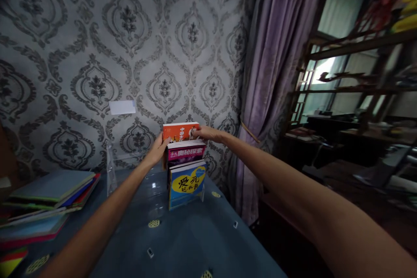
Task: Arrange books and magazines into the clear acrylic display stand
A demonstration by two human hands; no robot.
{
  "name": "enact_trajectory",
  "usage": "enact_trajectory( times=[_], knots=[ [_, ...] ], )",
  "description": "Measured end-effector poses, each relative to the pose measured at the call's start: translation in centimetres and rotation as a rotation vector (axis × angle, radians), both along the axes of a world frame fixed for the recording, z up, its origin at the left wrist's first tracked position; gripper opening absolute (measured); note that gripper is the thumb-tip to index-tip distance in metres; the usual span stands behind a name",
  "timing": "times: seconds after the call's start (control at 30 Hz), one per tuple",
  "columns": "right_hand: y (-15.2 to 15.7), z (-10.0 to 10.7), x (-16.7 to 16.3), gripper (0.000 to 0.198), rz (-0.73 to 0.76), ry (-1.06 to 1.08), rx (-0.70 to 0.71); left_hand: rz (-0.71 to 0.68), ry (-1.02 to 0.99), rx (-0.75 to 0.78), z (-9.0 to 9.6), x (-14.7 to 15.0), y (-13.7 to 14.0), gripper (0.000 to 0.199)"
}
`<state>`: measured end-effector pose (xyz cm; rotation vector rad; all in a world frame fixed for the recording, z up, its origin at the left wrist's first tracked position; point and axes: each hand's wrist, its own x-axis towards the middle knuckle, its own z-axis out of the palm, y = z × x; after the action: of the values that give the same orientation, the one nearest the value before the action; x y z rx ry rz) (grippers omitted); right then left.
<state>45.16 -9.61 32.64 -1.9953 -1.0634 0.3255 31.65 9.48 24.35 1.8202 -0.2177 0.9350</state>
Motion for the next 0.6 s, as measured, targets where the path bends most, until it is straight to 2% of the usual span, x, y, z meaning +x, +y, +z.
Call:
enact_trajectory(
  times=[0.1,0.33,0.4,0.6],
  knots=[
    [-1.1,-0.6,0.5,0.025,-0.012,-0.011,0.017,0.006,0.045,-0.022,-0.3,0.5,-0.5,0.031],
    [-1.5,-1.7,1.5,0.026,-0.052,-0.055,0.051,-0.116,0.102,-0.082,-0.5,0.3,-0.8,0.046],
    [-1.5,-2.0,1.3,0.027,-0.054,-0.059,0.079,-0.068,0.119,-0.076,-0.3,0.2,-1.0,0.041],
    [-1.8,-3.5,-0.4,0.030,-0.043,-0.077,0.224,0.249,0.121,-0.082,-0.6,-1.5,-2.0,0.027]
  ],
)
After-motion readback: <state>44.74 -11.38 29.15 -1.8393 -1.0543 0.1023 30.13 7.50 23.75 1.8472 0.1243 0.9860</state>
